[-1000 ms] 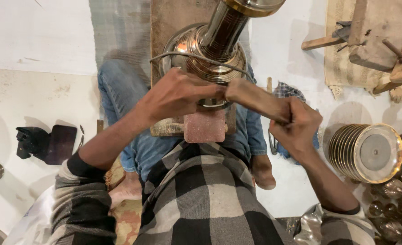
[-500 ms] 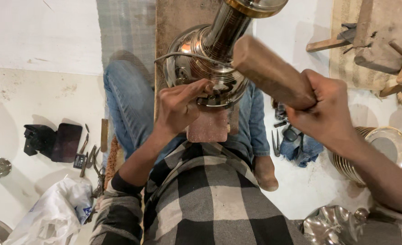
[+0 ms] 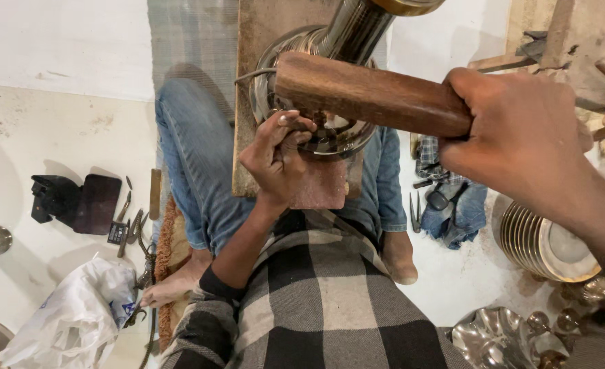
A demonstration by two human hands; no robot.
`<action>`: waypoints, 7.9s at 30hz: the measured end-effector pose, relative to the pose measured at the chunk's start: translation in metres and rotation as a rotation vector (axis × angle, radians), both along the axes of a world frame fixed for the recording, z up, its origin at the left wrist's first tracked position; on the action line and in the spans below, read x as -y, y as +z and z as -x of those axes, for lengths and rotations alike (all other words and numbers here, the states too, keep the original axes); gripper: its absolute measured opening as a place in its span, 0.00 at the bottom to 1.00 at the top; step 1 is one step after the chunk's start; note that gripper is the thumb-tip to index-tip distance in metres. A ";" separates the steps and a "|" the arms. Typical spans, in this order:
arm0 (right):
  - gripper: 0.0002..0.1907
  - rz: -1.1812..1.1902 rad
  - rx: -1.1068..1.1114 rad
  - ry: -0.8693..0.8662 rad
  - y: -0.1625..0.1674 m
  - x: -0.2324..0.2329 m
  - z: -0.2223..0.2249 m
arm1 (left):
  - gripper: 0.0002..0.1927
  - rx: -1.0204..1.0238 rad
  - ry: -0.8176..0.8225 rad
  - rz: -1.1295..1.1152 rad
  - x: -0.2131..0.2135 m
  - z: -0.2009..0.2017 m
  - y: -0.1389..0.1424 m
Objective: The person sits on the floor of a metalware workshop polishing a large brass lamp/vessel. They first work the brass surface with a small hand tool, then wrap a cord around the vessel and rub it repeatedly with a wooden burnishing block, steadying the vessel with the other hand.
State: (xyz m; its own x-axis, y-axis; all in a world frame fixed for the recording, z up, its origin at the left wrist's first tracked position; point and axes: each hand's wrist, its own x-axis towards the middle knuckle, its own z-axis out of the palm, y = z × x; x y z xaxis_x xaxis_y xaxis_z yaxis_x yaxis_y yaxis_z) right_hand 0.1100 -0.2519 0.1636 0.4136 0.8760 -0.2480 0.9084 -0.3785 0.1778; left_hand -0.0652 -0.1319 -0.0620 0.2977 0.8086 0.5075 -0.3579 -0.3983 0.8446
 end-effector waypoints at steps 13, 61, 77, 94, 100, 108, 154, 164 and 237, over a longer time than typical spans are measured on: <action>0.09 0.033 0.186 0.308 0.032 -0.045 0.028 | 0.04 -0.179 0.190 -0.091 0.000 0.005 -0.003; 0.21 -0.379 -0.314 0.099 -0.015 -0.008 -0.007 | 0.12 -0.210 0.128 -0.186 0.005 -0.007 0.021; 0.14 -0.109 0.067 0.277 0.001 -0.024 0.006 | 0.07 -0.316 0.129 -0.263 0.000 -0.004 0.002; 0.11 -0.694 -0.553 -0.161 -0.083 0.070 0.002 | 0.28 -0.492 -0.369 -0.695 -0.045 -0.008 0.027; 0.10 -0.684 -0.292 -0.235 -0.145 0.108 0.021 | 0.20 -0.635 -0.598 -0.835 -0.059 -0.016 0.046; 0.06 -0.918 -1.075 -0.840 -0.214 0.109 0.074 | 0.23 -0.700 -0.857 -0.966 -0.081 -0.043 0.070; 0.13 -0.274 -0.074 0.030 -0.045 0.037 -0.012 | 0.24 -0.431 -0.113 -0.516 -0.028 0.007 0.011; 0.06 -0.930 -1.052 -0.526 -0.156 0.060 0.008 | 0.18 0.151 -0.324 0.245 -0.018 0.000 0.017; 0.15 -0.405 -0.315 0.094 -0.046 0.059 -0.022 | 0.07 -0.355 -0.024 -0.518 0.001 0.011 -0.027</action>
